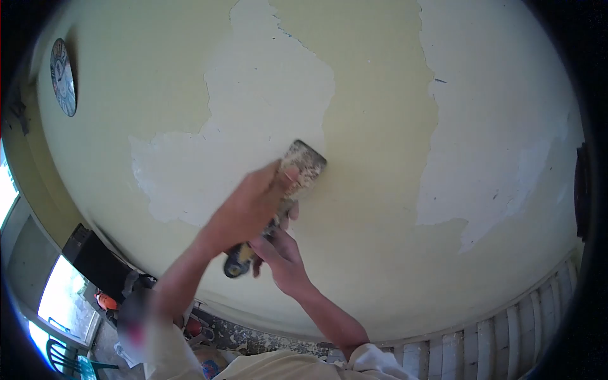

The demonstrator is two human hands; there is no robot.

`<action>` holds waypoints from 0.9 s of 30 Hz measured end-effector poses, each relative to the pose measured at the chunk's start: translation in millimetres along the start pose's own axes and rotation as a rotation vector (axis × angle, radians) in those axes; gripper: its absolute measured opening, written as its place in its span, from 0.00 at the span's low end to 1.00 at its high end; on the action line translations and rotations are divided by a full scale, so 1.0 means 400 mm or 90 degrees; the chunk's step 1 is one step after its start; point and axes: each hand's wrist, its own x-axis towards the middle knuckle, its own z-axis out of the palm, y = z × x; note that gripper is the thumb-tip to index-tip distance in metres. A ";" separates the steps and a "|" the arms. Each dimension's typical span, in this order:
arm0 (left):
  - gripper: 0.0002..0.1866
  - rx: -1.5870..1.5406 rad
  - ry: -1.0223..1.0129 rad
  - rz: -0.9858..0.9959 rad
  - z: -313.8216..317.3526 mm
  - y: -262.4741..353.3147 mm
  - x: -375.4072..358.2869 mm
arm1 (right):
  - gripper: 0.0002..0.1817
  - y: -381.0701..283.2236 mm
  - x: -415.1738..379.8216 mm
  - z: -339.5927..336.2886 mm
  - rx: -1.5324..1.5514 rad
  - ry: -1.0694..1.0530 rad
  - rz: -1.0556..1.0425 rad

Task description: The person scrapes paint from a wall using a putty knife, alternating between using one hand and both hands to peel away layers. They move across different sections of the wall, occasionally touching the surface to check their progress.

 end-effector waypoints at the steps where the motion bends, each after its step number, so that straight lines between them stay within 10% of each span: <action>1: 0.21 -0.011 0.010 -0.014 -0.020 0.022 0.005 | 0.18 -0.003 0.033 0.009 0.004 -0.003 -0.001; 12: 0.25 0.273 -0.012 -0.151 -0.082 0.160 0.054 | 0.15 0.009 0.173 0.124 0.064 -0.068 -0.165; 27: 0.28 0.574 0.018 -0.004 -0.060 0.178 0.089 | 0.09 -0.040 0.202 0.107 0.096 -0.071 -0.260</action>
